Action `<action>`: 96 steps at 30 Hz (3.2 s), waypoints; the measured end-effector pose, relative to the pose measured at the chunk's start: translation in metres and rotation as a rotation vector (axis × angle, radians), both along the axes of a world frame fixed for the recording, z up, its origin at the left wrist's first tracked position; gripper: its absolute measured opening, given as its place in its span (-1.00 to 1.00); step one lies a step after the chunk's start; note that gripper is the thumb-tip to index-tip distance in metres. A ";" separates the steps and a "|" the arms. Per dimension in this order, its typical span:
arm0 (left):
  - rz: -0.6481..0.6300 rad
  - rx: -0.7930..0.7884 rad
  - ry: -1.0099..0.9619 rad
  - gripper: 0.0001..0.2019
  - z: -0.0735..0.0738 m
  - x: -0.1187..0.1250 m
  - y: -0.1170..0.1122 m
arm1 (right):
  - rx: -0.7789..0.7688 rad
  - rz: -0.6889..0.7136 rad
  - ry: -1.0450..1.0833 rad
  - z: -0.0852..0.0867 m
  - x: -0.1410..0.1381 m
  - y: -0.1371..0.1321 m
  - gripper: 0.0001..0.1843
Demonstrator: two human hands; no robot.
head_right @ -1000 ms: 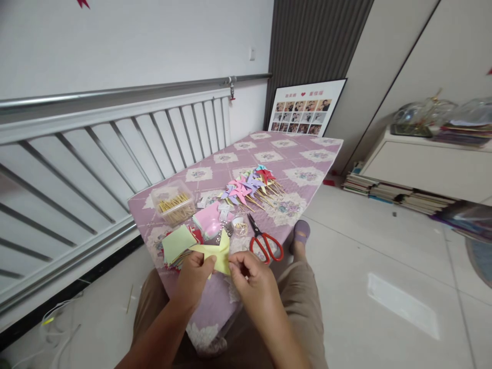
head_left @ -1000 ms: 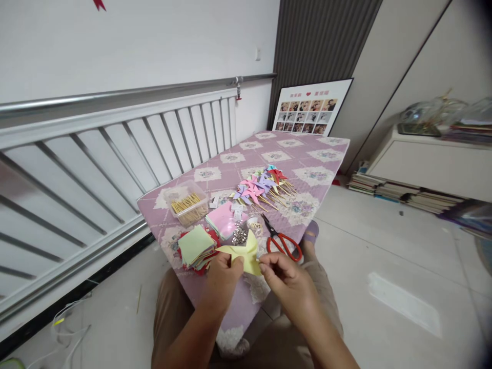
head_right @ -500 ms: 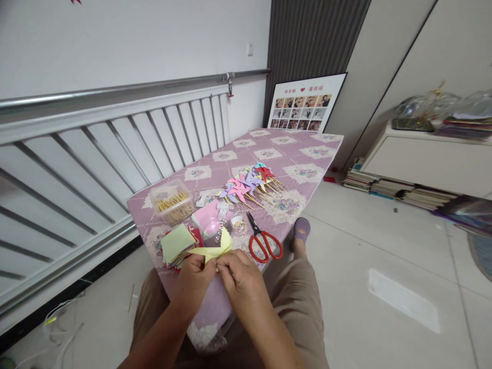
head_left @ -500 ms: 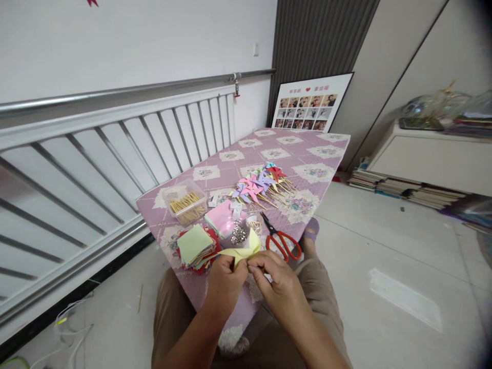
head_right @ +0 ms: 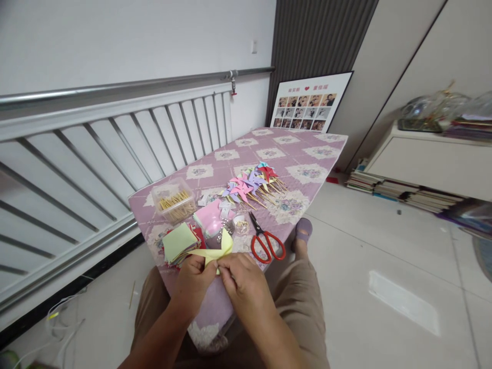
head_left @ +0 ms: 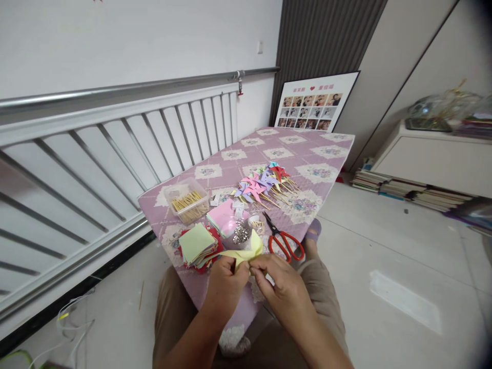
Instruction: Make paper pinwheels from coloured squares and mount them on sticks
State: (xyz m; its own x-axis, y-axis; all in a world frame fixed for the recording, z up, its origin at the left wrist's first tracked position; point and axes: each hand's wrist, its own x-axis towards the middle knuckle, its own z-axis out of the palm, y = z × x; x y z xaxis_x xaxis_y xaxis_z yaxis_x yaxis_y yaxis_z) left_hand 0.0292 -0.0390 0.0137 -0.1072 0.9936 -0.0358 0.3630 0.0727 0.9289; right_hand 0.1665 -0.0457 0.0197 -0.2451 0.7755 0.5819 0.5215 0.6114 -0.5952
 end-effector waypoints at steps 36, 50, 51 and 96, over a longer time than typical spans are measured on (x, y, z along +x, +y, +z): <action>-0.019 -0.008 -0.308 -0.84 0.000 -0.009 -0.005 | -0.004 -0.035 0.041 0.015 -0.005 -0.001 -0.86; -0.020 -0.003 -0.372 -0.84 -0.003 -0.010 -0.006 | 0.012 -0.105 -0.009 0.016 -0.006 -0.004 -0.87; -0.017 -0.005 -0.376 -0.84 -0.004 -0.010 -0.006 | 0.012 -0.100 -0.005 0.016 -0.006 -0.004 -0.87; -0.174 0.078 -0.173 -0.85 0.006 -0.020 -0.007 | -0.578 0.130 0.300 0.017 -0.005 -0.001 -0.83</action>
State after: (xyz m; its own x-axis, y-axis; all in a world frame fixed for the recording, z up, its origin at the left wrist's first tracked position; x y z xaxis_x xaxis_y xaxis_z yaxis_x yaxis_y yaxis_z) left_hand 0.0094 -0.0464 0.0195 0.0665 0.9970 0.0390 0.1988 -0.0516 0.9787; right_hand 0.1616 -0.0470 0.0367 -0.2497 0.9583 0.1387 0.2261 0.1969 -0.9540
